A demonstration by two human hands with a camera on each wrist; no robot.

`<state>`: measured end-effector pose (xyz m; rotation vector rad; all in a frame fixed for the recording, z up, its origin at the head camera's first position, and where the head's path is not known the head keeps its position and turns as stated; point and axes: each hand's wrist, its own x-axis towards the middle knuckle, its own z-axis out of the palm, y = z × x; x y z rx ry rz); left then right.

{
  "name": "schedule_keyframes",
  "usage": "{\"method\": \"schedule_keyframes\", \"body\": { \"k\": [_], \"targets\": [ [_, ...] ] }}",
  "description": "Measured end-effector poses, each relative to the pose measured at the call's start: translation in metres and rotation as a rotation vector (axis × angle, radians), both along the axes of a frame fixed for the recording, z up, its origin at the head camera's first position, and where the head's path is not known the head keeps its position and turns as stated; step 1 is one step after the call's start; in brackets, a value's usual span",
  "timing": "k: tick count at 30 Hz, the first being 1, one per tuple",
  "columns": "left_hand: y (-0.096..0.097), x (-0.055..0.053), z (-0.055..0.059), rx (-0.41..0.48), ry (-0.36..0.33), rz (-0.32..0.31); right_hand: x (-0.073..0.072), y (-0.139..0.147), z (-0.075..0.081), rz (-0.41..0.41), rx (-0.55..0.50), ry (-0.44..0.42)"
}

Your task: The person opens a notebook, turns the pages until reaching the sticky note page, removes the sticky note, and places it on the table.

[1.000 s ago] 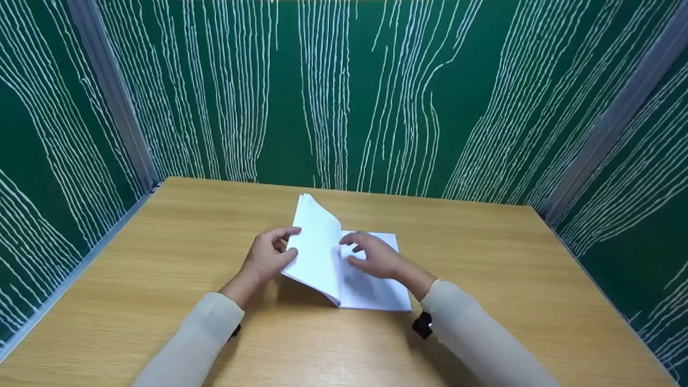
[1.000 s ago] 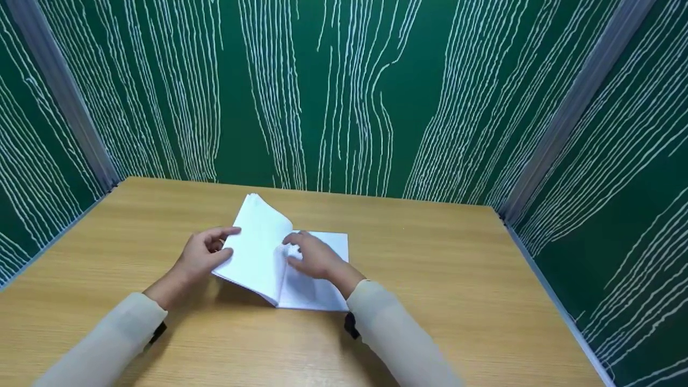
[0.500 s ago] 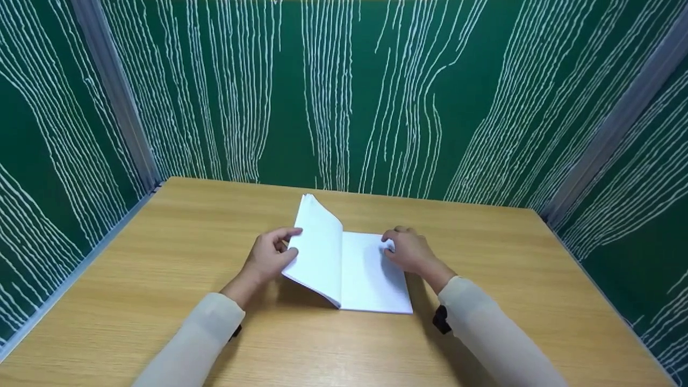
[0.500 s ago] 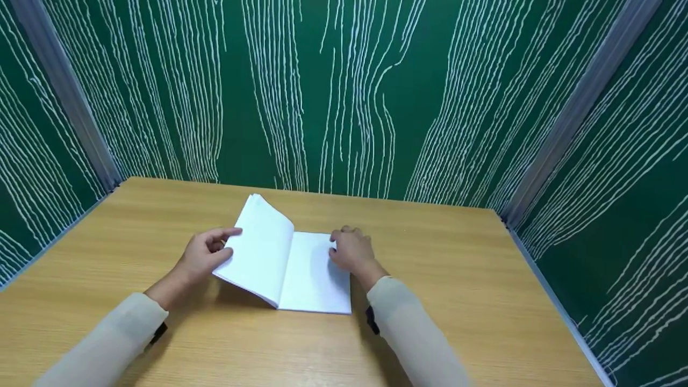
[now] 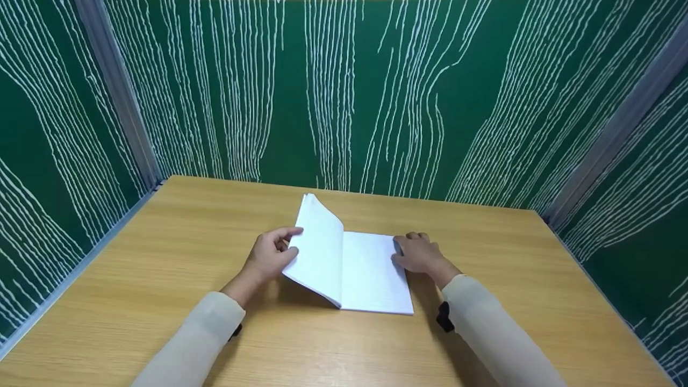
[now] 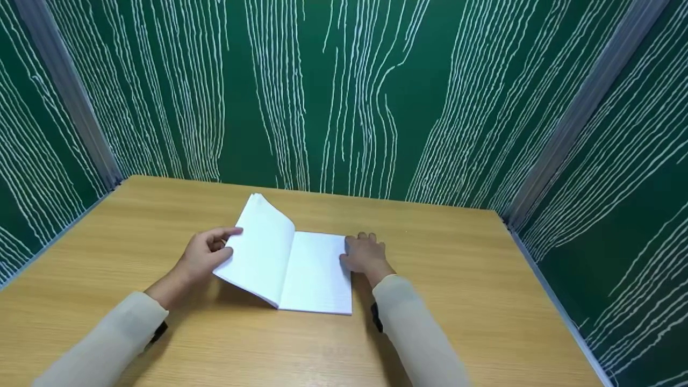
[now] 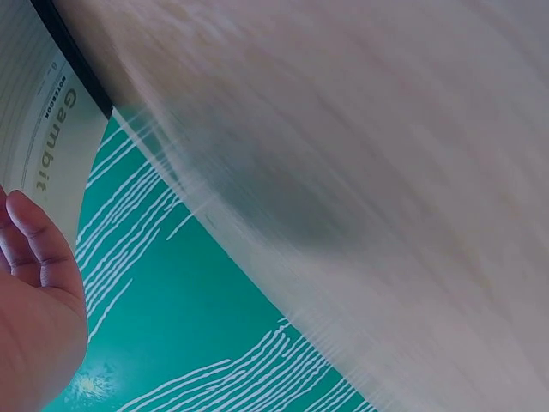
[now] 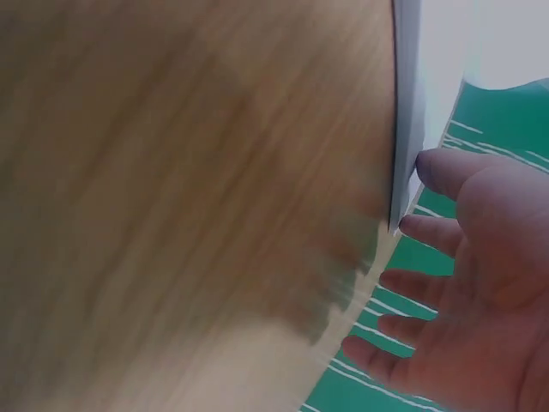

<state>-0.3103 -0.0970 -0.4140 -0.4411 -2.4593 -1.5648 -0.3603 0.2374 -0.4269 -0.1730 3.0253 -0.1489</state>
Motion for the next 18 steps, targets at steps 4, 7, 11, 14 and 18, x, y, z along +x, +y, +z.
{"method": "schedule_keyframes", "body": {
  "k": [4, 7, 11, 14, 18],
  "targets": [
    [0.0001, 0.0002, 0.0000, -0.004, -0.004, 0.005, -0.0001, 0.0028, -0.0019, -0.011, -0.015, -0.032],
    [0.0001, 0.0002, -0.0005, -0.004, -0.006, 0.001, 0.0001, 0.0031, -0.0020, -0.016, -0.025, -0.044],
    [-0.0001, 0.0006, -0.0010, 0.000, -0.012, -0.002, 0.0006, 0.0022, -0.0014, -0.016, -0.029, -0.065],
    [-0.0001, 0.0007, -0.0007, 0.000, -0.013, -0.004, 0.0007, 0.0012, -0.0008, -0.013, -0.027, -0.072],
    [-0.0006, 0.0005, -0.0001, 0.006, -0.010, -0.011, 0.0002, -0.0004, -0.0002, -0.017, -0.036, -0.070]
  ]
}}
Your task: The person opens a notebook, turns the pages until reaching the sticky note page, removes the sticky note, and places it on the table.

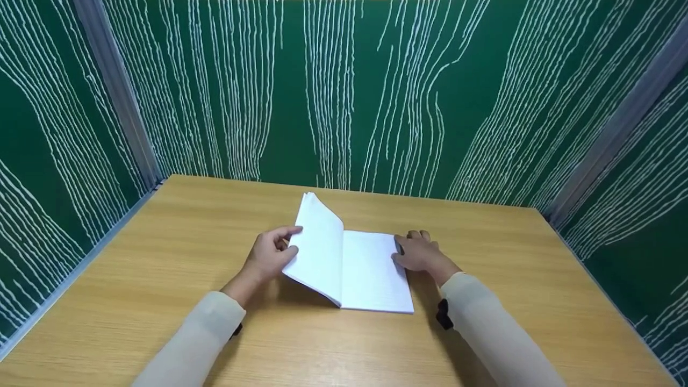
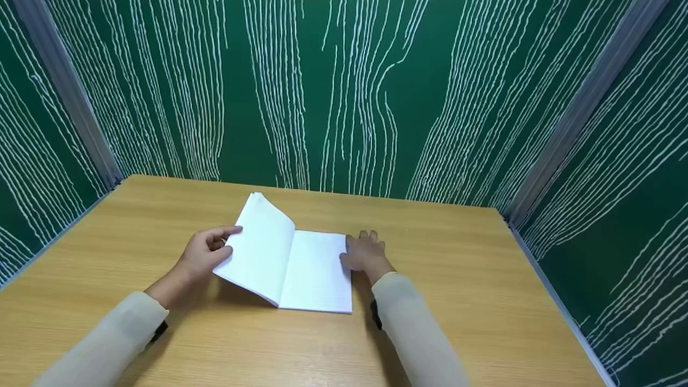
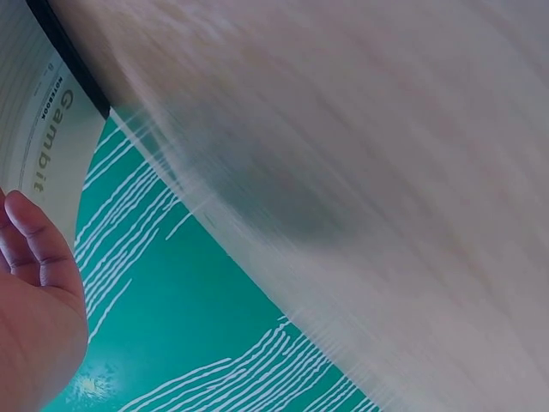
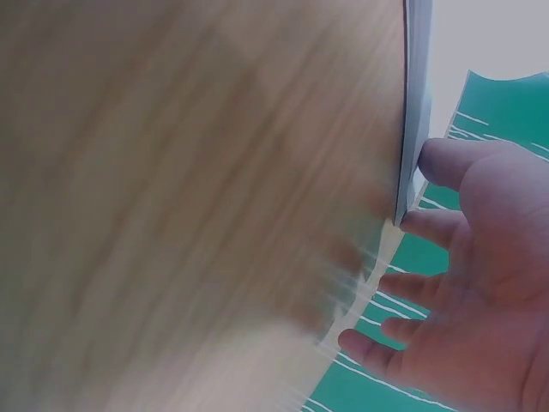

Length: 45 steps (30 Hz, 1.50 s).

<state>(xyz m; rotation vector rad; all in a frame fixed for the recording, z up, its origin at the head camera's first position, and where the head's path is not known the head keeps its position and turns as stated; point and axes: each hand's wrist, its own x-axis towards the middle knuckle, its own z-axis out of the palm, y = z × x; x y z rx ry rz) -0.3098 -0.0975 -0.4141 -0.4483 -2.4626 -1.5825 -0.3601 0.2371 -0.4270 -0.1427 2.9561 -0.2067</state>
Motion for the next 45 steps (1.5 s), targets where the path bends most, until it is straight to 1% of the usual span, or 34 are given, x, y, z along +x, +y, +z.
{"method": "schedule_keyframes", "body": {
  "k": [8, 17, 26, 31, 38, 45],
  "targets": [
    [0.0006, 0.0015, 0.0012, 0.010, 0.011, 0.009, -0.0004, -0.0012, -0.0010, 0.008, 0.005, 0.036],
    [0.0012, 0.0011, 0.0002, 0.015, -0.004, 0.010, -0.0037, 0.0012, -0.0040, 0.014, 0.011, 0.088],
    [0.0019, 0.0001, -0.0007, 0.010, -0.009, 0.020, -0.0039, 0.0008, -0.0052, 0.012, 0.002, 0.076],
    [0.0018, 0.0016, -0.0004, 0.009, -0.015, 0.014, -0.0033, 0.0002, -0.0054, 0.001, 0.011, 0.069],
    [0.0008, 0.0010, -0.0006, 0.007, 0.017, 0.000, -0.0027, -0.0017, -0.0039, 0.001, -0.031, 0.061],
    [0.0006, -0.0006, -0.0026, 0.007, 0.009, 0.006, -0.0027, -0.0007, -0.0062, -0.007, -0.023, 0.044]
  ]
}}
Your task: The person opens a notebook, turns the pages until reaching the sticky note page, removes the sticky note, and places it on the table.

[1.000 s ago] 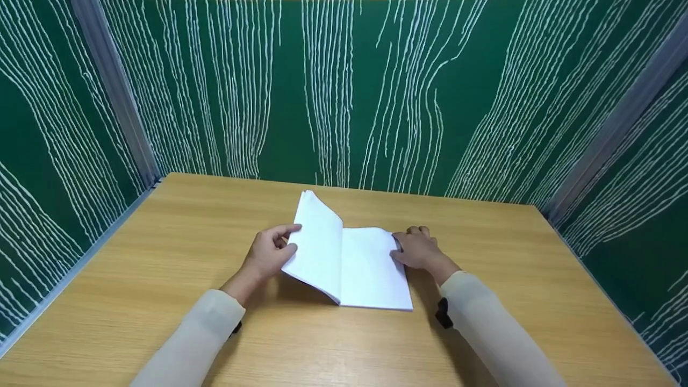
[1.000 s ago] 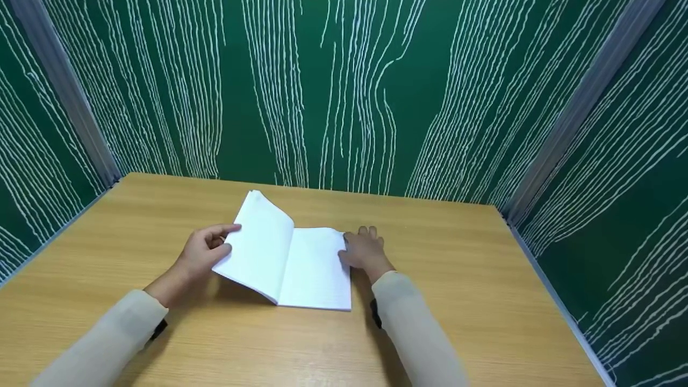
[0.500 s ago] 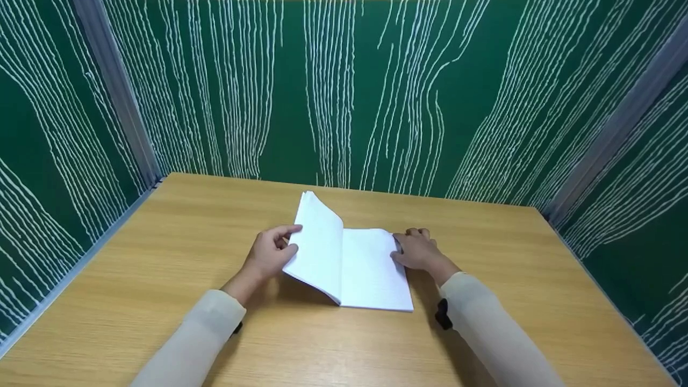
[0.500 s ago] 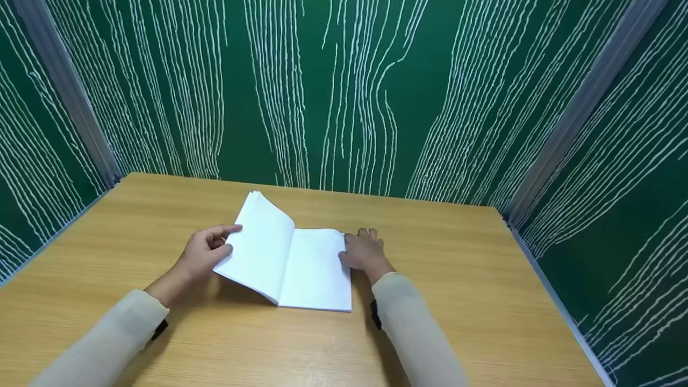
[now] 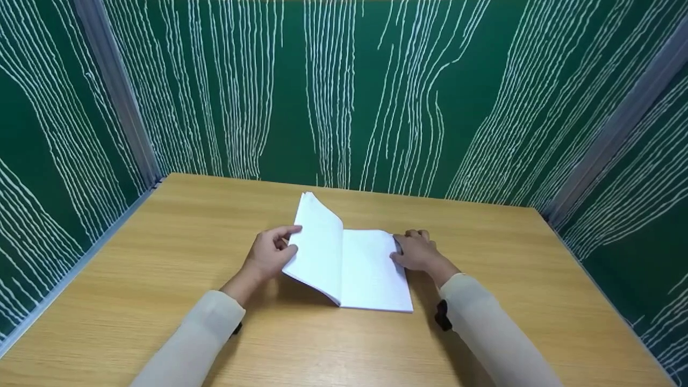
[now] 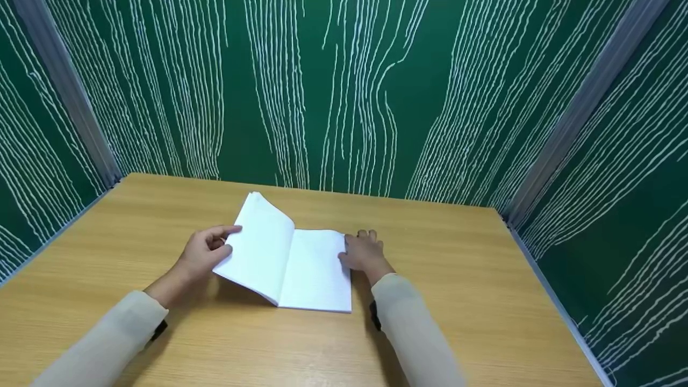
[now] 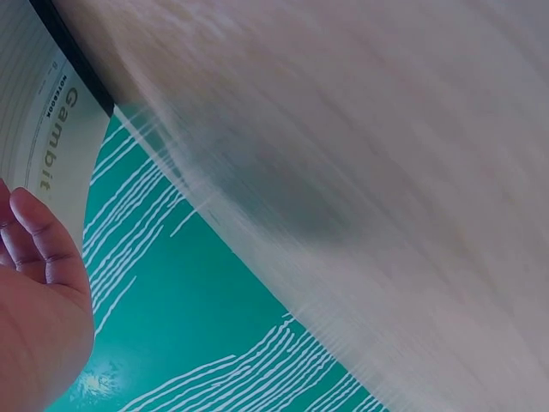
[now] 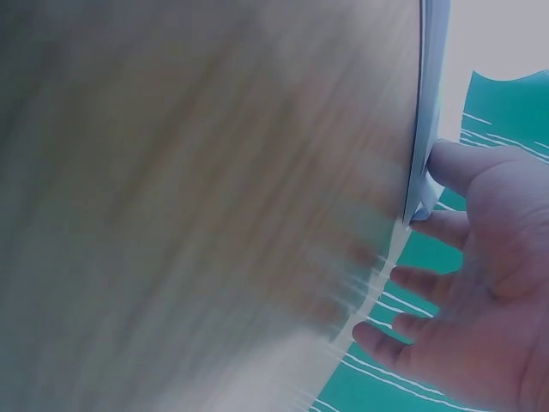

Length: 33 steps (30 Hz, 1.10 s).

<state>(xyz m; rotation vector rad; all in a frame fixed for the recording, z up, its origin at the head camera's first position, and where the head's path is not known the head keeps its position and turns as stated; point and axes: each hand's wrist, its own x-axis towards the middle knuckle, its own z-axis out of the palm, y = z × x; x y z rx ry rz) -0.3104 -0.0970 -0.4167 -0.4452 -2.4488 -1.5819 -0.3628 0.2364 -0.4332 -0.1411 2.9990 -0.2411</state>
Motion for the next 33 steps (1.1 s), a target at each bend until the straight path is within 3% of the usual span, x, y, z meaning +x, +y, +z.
{"method": "schedule_keyframes", "body": {
  "k": [10, 21, 23, 29, 33],
  "targets": [
    [-0.0009, 0.0008, 0.0018, 0.002, 0.000, -0.006, -0.0011, -0.0031, 0.0022, 0.002, -0.009, 0.014],
    [0.0003, 0.0016, 0.0017, -0.003, 0.004, -0.002, -0.0009, -0.0026, 0.0020, 0.045, -0.079, 0.213],
    [0.0005, 0.0018, 0.0016, -0.011, 0.001, 0.009, -0.0015, -0.0032, 0.0031, 0.043, -0.105, 0.200],
    [0.0008, 0.0017, 0.0009, -0.011, -0.021, 0.013, -0.0019, -0.0051, 0.0062, -0.049, -0.261, 0.057],
    [0.0013, 0.0022, 0.0018, -0.011, -0.023, 0.010, -0.0008, -0.0028, 0.0074, -0.053, -0.314, 0.054]
  ]
}}
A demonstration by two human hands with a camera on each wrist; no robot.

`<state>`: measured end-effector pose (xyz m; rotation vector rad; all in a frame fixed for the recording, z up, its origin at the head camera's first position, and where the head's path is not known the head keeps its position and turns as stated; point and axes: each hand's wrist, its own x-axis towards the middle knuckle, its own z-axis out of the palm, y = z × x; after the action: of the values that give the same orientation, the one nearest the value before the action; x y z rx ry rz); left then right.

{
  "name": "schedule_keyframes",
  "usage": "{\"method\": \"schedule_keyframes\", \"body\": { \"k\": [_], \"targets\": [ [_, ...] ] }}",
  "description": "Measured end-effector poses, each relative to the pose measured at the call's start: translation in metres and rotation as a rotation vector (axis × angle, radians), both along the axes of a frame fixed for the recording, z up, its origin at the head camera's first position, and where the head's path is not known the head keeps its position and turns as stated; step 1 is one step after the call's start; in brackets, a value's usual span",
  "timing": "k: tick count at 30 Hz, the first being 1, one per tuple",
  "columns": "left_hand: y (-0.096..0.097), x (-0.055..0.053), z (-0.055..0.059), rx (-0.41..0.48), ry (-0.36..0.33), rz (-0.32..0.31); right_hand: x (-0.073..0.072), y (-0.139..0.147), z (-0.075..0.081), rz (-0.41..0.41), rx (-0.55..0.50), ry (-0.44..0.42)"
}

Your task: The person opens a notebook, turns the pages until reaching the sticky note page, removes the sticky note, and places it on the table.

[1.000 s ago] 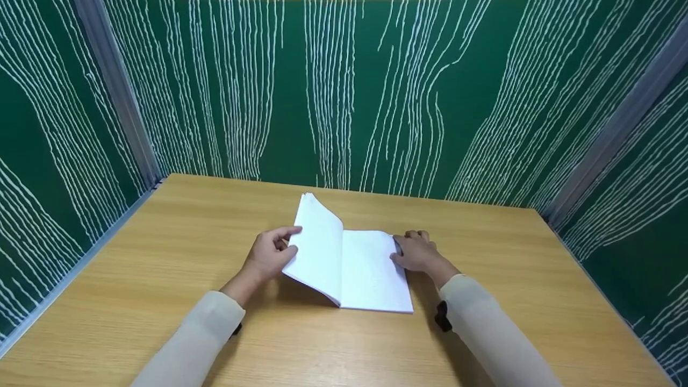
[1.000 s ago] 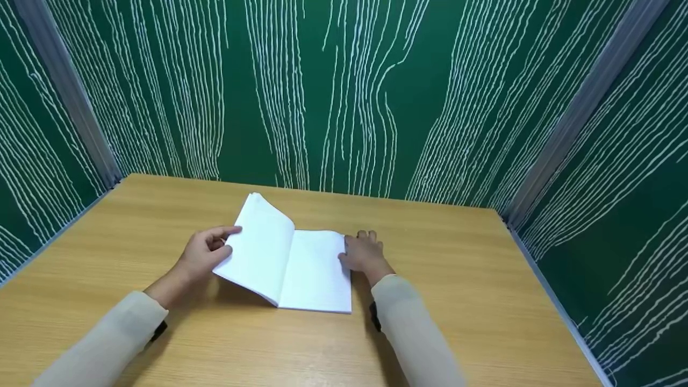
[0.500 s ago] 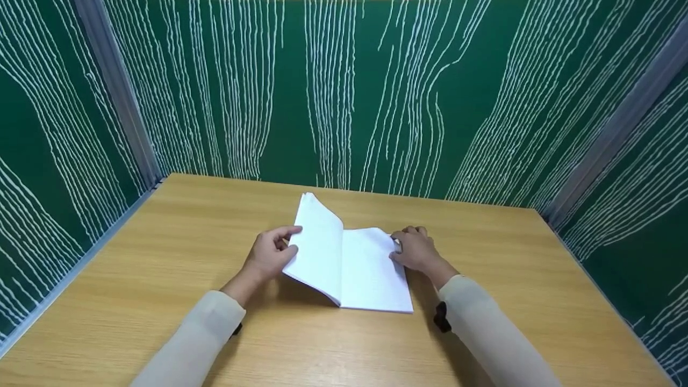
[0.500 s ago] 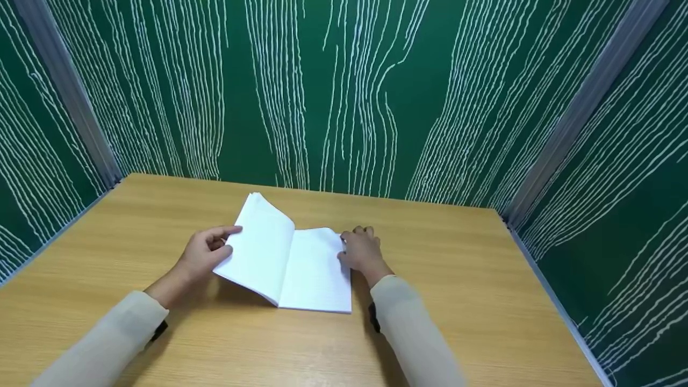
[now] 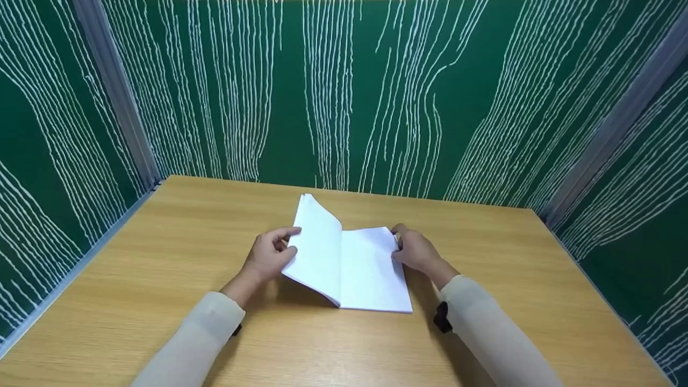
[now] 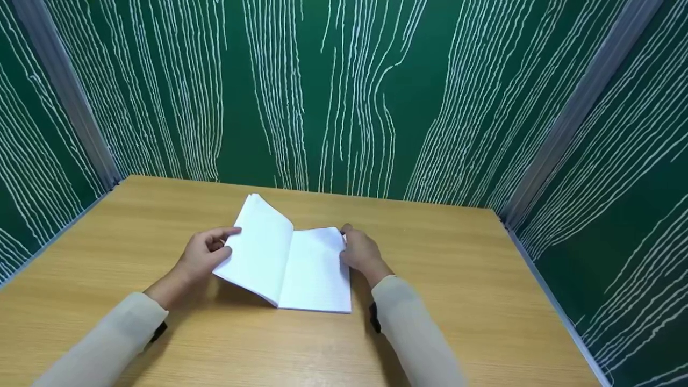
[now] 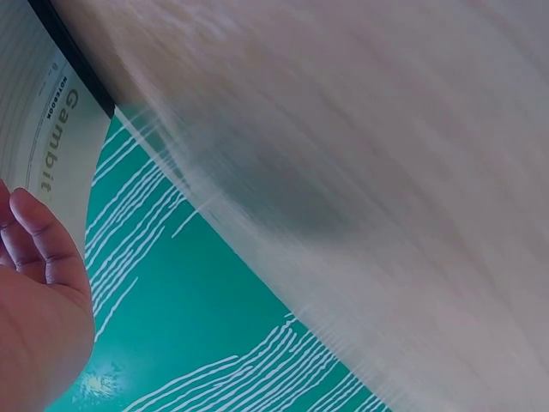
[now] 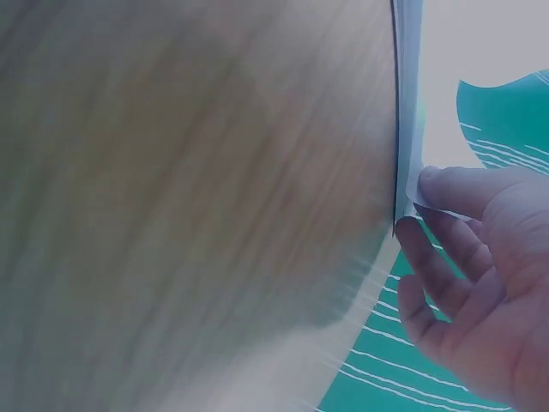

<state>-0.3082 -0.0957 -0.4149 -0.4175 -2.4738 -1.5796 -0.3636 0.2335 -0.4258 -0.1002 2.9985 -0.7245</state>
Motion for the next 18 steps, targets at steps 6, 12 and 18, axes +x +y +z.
{"method": "schedule_keyframes", "body": {
  "k": [6, 12, 18],
  "targets": [
    [0.0012, 0.0007, 0.0008, -0.002, -0.008, 0.004, -0.0007, 0.0024, 0.0035, 0.029, -0.111, 0.038],
    [0.0011, 0.0048, 0.0039, 0.002, -0.029, 0.010, 0.0009, 0.0008, 0.0078, 0.060, -0.161, 0.061],
    [0.0010, 0.0037, 0.0037, 0.014, -0.008, -0.004, 0.0036, 0.0016, 0.0097, 0.139, -0.214, 0.115]
  ]
}}
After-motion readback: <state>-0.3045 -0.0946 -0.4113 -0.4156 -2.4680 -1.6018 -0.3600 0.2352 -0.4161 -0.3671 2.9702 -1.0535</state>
